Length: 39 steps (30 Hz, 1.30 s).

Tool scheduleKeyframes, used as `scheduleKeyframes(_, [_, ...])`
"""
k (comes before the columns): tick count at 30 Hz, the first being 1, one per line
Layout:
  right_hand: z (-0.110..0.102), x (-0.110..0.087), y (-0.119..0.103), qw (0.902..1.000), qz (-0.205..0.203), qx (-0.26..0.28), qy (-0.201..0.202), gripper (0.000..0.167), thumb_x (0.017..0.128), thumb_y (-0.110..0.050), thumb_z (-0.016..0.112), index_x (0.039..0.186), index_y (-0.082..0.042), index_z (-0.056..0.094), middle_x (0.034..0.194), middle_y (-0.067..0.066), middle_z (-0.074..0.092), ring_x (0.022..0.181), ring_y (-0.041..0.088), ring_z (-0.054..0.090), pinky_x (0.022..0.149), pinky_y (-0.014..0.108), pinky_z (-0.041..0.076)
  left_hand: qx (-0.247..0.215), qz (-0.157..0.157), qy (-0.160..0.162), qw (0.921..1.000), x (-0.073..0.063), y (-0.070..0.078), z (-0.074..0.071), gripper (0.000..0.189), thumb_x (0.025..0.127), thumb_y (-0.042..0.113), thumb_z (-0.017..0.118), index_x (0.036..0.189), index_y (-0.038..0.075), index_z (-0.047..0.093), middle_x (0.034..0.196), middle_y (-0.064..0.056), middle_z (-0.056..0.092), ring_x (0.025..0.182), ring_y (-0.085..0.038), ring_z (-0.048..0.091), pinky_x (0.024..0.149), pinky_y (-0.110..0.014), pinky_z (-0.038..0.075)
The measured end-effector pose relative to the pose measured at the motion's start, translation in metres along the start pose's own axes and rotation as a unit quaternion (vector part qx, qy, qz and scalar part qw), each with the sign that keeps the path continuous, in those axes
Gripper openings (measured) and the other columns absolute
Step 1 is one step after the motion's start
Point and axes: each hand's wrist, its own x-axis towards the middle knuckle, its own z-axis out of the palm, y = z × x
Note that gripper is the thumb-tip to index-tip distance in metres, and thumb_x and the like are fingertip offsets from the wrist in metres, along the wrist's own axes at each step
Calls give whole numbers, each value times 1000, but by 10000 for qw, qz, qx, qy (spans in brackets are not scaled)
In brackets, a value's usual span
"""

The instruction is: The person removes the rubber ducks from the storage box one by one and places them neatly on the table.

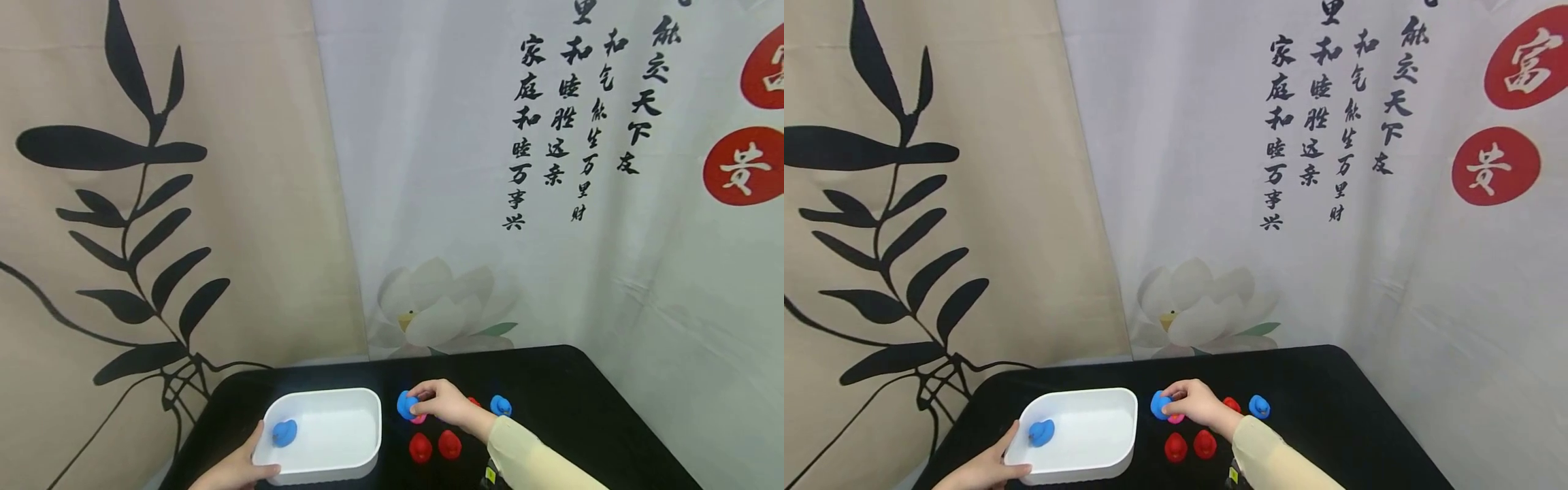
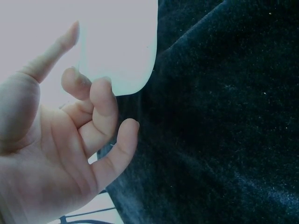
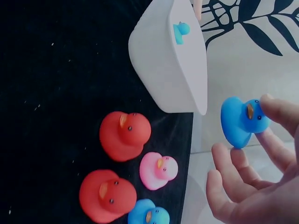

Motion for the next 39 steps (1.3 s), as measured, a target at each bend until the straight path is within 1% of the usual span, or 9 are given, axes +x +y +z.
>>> scheduleKeyframes(3, [-6, -4, 2, 10000, 67, -65, 29, 27, 85, -19, 73, 109, -8, 71, 106, 7, 66, 98, 25, 58, 78, 48, 51, 46, -62, 37, 10000, 2, 0, 0, 104, 89, 33, 70, 150, -5, -5, 141, -45, 8, 108, -53, 47, 83, -66, 44])
scheduleKeyframes(9, [-18, -9, 9, 9998, 196, -50, 50, 27, 85, -22, 73, 109, -10, 71, 105, 6, 64, 95, 22, 57, 76, 45, 52, 291, -201, 150, 9993, 1, 3, 2, 105, 88, 34, 71, 149, -7, -5, 142, -45, 6, 113, -58, 44, 84, -65, 44])
scheduleKeyframes(15, [-28, -15, 10, 9995, 142, -177, 197, 28, 85, -21, 73, 110, -8, 70, 106, 6, 64, 98, 23, 56, 77, 43, 52, 119, -164, 51, 9998, 0, 5, 1, 106, 89, 35, 70, 149, -6, -7, 142, -44, 5, 114, -58, 42, 86, -68, 41])
scheduleKeyframes(18, [-29, -21, 3, 9993, 111, -239, 270, 28, 86, -18, 72, 110, -5, 70, 105, 9, 65, 98, 24, 56, 78, 43, 51, 156, -169, 64, 9997, 1, 3, 0, 106, 89, 36, 69, 149, -6, -7, 142, -44, 5, 114, -58, 42, 86, -67, 41])
scheduleKeyframes(22, [-29, -23, 5, 9987, 157, -329, 351, 27, 85, -14, 72, 109, -2, 69, 105, 10, 65, 98, 26, 57, 79, 46, 50, 209, -195, 103, 9995, 2, 1, 0, 106, 89, 35, 70, 149, -6, -6, 142, -44, 6, 113, -57, 43, 86, -66, 42])
scheduleKeyframes(25, [-32, -22, 15, 9984, 251, -344, 367, 28, 85, -16, 72, 109, -4, 70, 105, 8, 65, 100, 26, 57, 80, 46, 49, 295, -194, 128, 9993, 0, 2, 1, 105, 89, 36, 70, 149, -7, -5, 141, -45, 8, 111, -55, 45, 87, -65, 42])
scheduleKeyframes(30, [-35, -27, 18, 9983, 339, -274, 379, 28, 84, -20, 74, 109, -7, 70, 106, 6, 65, 100, 25, 57, 80, 45, 50, 465, -171, 154, 9987, -3, 4, 2, 106, 88, 37, 71, 149, -8, -3, 139, -46, 11, 108, -52, 48, 89, -63, 42])
scheduleKeyframes(35, [-37, -31, 24, 9982, 402, -209, 381, 28, 84, -20, 74, 109, -6, 70, 105, 6, 65, 99, 24, 57, 79, 41, 52, 446, -169, 149, 9988, -2, 4, 2, 106, 88, 37, 70, 149, -8, -4, 140, -46, 10, 110, -54, 47, 88, -64, 42])
scheduleKeyframes(39, [-39, -36, 29, 9982, 432, -173, 373, 29, 85, -20, 73, 109, -5, 70, 107, 8, 65, 100, 26, 58, 80, 42, 52, 438, -207, 165, 9987, -1, 2, 2, 105, 89, 38, 69, 149, -8, -3, 140, -46, 8, 111, -56, 45, 88, -64, 42])
